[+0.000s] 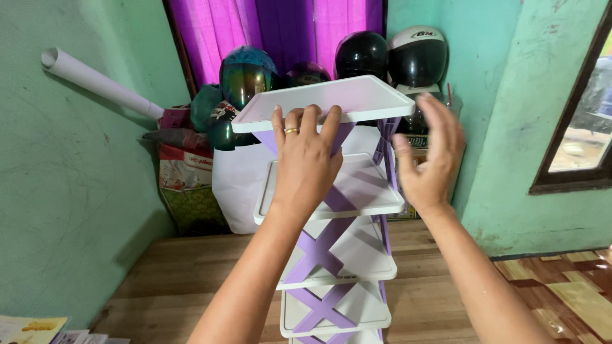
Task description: The person assembles a multi-tiered plastic shelf by stacking white trays and inserting purple X-shaped supports between each layer. They align and secure each component by hand, building the structure upward until a four-tier shelf is completed and placed on the table.
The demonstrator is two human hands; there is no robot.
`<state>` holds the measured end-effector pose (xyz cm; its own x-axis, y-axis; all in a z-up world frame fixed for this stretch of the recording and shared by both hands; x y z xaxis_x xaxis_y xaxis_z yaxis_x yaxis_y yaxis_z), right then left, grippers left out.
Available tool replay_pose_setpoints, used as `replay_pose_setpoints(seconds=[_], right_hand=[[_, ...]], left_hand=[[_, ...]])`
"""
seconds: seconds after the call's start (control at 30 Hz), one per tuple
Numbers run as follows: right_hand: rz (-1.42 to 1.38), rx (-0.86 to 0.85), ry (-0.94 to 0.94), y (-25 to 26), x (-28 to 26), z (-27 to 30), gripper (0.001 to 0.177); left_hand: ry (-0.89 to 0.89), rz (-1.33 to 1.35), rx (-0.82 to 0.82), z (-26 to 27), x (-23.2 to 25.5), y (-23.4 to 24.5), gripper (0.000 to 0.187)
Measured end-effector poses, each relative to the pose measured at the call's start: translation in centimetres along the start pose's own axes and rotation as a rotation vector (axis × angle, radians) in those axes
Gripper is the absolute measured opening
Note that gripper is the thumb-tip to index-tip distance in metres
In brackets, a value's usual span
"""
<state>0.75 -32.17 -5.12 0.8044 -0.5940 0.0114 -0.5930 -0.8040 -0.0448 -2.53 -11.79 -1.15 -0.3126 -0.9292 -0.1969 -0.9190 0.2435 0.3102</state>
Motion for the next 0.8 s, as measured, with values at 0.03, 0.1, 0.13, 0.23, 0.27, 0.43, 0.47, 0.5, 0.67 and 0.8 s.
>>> replay_pose_setpoints(seconds=[0.03, 0.1, 0.13, 0.23, 0.27, 0.43, 0.47, 0.5, 0.67, 0.8], right_hand=[[-0.032, 0.041, -0.149, 0.0, 1.6, 1.0, 0.053], [-0.117, 0.030, -0.428, -0.6, 5.0, 3.3, 0.053], [-0.167, -0.021, -0.553, -1.0, 6.8, 4.3, 0.053], [-0.448, -0.151, -0.815, -2.4, 10.7, 6.9, 0.053], [-0.565, -0.189, -0.883, -2.8, 11.4, 7.6, 0.052], [-0.731, -0.313, -0.917, -3.4, 11.9, 8.5, 0.060], [-0.767, -0.347, -0.903, -3.6, 11.5, 8.3, 0.062], [-0.790, -0.368, -0.914, -3.8, 11.0, 8.1, 0.066], [-0.807, -0.555, -0.961, -4.8, 7.5, 7.3, 0.068], [-0.397, -0.633, -0.845, -5.3, 4.1, 6.4, 0.053]], left_hand=[[-0.010, 0.008, -0.002, -0.2, 0.0, -0.1, 0.068], [-0.031, 0.025, -0.011, -0.3, 0.0, -0.5, 0.069], [-0.037, 0.068, -0.010, -0.3, -0.3, -0.7, 0.070], [-0.044, 0.199, -0.007, -0.4, -1.9, -0.8, 0.069], [-0.036, 0.243, -0.016, -0.4, -2.6, -0.7, 0.067], [0.044, 0.435, -0.107, -0.2, -6.8, 0.1, 0.063], [0.052, 0.476, -0.105, -0.1, -7.6, 0.4, 0.064], [0.060, 0.518, -0.102, 0.0, -8.4, 0.6, 0.065], [0.094, 0.552, -0.180, 0.6, -11.8, 0.6, 0.065], [0.234, 0.664, -0.173, 1.7, -13.9, -0.7, 0.091]])
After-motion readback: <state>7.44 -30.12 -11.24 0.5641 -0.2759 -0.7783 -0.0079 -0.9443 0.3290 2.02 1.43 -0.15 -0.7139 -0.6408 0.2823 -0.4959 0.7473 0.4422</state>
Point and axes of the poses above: each hand's wrist, its own z-axis away from the middle knuckle, its own y-axis out of the back of the hand, x = y × z, the point moved 3 cm from there along -z, towards the middle knuckle, and after that the axes turned 10 degrees about -z, right-handed, at the moved point
